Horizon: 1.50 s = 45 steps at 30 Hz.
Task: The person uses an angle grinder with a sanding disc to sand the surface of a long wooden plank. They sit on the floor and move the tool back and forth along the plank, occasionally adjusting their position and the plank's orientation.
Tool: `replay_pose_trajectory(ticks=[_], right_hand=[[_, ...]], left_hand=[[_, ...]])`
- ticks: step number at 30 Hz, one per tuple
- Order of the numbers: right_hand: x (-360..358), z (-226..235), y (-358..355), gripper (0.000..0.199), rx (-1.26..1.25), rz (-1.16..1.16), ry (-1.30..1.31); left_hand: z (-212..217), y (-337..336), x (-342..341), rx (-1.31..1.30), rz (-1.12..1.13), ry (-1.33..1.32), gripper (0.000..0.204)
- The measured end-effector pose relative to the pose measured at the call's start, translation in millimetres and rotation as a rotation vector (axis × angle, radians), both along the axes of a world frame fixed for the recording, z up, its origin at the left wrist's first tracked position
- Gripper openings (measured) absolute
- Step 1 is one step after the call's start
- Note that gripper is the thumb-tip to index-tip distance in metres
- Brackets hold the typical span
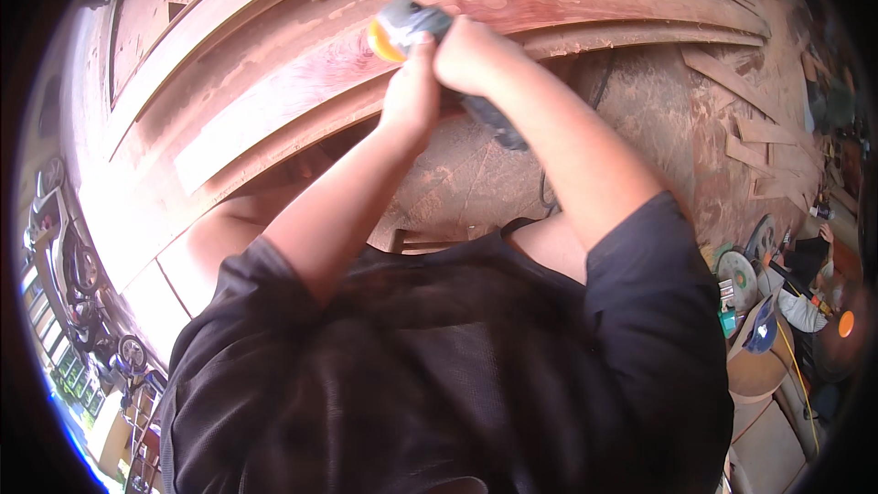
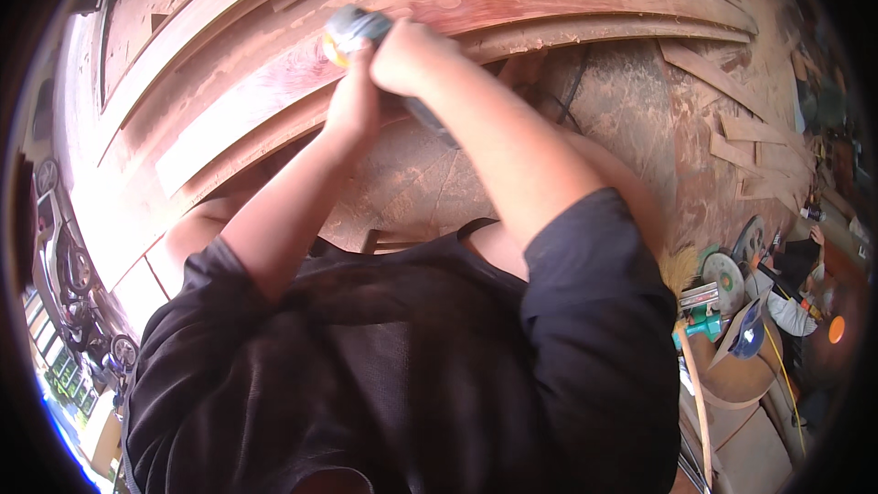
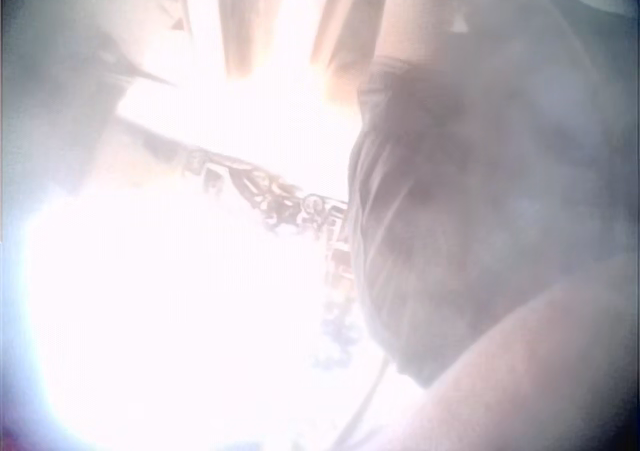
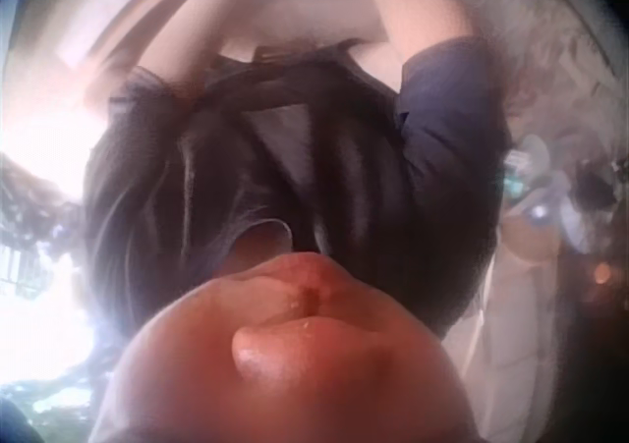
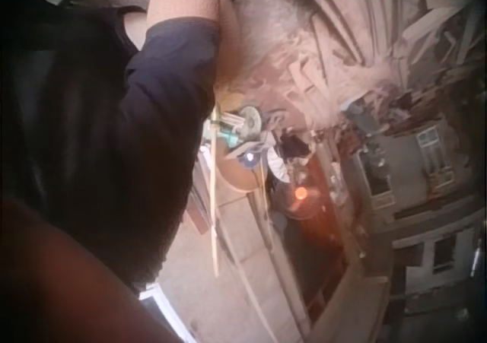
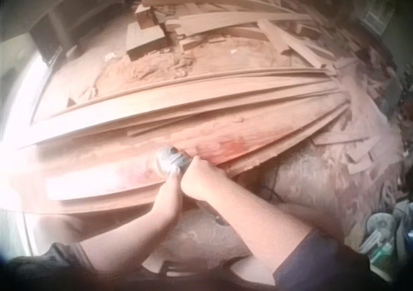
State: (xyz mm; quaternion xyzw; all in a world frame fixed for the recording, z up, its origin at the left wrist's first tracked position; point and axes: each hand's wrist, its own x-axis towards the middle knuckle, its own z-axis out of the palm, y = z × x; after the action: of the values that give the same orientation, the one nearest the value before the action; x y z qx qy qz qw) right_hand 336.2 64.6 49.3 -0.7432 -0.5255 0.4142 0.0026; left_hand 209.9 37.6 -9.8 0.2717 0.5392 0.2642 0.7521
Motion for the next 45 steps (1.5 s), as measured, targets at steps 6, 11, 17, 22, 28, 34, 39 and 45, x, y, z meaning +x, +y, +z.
replay_pose_trajectory(ticks=[6, 11, 17, 22, 28, 34, 39, 45], right_hand=[[114, -29, -31, 0.052, 0.153, -0.265, -0.005], [138, -32, -40, 0.050, 0.171, -0.500, 0.067], [51, -14, -11, 0.057, 0.084, -0.319, 0.050], [-32, 11, -1, 0.051, 0.023, -0.061, -0.017], [2, 3, 2, 0.061, 0.006, -0.029, -0.025], [115, -13, -13, 0.054, 0.129, -0.316, 0.092], [173, -53, -24, 0.050, 0.145, -0.487, 0.034], [74, -27, -16, 0.053, 0.092, -0.306, 0.147]], left_hand=[[-22, 6, 107, 0.191, -0.329, 0.028, 0.080], [18, 23, 129, 0.150, -0.531, 0.056, 0.078], [21, 23, 44, 0.028, -0.315, -0.003, 0.084], [1, 2, -26, 0.007, 0.052, 0.001, 0.073], [-2, 3, 6, -0.020, 0.000, -0.059, 0.076], [-25, 28, 121, 0.145, -0.308, -0.042, 0.079], [-3, 33, 155, 0.144, -0.469, 0.023, 0.078], [22, 10, 65, 0.025, -0.228, 0.001, 0.081]])
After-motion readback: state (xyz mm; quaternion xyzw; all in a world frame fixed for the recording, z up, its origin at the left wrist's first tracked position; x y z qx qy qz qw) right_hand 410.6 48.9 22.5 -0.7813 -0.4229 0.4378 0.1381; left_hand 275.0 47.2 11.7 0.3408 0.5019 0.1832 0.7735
